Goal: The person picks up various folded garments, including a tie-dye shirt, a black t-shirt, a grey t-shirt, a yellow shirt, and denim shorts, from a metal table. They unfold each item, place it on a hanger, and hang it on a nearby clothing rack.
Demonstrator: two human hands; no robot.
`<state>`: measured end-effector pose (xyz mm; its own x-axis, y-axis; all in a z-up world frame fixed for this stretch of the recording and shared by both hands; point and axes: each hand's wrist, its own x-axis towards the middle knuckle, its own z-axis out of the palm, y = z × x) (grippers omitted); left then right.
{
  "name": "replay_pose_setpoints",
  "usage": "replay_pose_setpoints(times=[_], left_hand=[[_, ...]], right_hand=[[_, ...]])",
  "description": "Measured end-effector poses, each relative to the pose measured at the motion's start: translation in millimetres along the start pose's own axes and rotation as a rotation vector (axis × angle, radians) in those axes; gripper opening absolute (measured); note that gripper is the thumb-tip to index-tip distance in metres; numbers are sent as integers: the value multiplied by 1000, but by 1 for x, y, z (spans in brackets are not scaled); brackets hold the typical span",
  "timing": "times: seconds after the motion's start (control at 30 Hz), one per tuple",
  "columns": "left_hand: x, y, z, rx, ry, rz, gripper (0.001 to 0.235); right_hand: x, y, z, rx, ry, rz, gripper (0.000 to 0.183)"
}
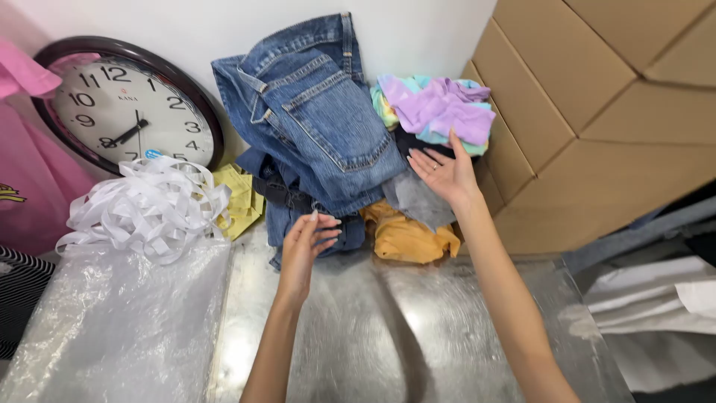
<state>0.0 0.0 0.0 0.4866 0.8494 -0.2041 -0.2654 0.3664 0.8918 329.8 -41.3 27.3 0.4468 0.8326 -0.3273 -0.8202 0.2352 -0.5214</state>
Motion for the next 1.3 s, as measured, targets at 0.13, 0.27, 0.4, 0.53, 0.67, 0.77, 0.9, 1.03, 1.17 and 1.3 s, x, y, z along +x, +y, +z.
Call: replay_pose_setpoints(times=[0.13,0.27,0.4,0.53,0.67,0.77,0.9,1.03,1.17,1.3], left_hand=[[14,-7,-1,-16,2,-13,30],[16,-12,-4,-36,18,-43,31],[15,-19,-12,-31,23,-63,32],[-2,-13,-3,-47,17,-62,31],[-21,-18,12,-61,-75,-86,31],[-37,-16,25,-98,-166,-107,31],[-56,-16,37,-288,-324,-179,60],[-80,-25,58,-481,-320,-247,76],[-53,-125,32,-564,-236,-307,75],[-66,-159,-2,-510,-125,-405,63]], right_hand=[[44,-6,-1,153,0,32,120],[75,-4,-15,69,35,-91,72],[39,9,13,-39,1,-249,33],[7,8,5,-50,-82,-273,45],[-45,11,3,-12,-98,-271,62],[-96,23,11,52,-40,-301,72],[-149,45,-9,48,27,-331,74],[-186,68,-49,-36,72,-302,70],[-211,85,-83,-117,106,-277,66],[-234,109,-115,-191,134,-235,62]])
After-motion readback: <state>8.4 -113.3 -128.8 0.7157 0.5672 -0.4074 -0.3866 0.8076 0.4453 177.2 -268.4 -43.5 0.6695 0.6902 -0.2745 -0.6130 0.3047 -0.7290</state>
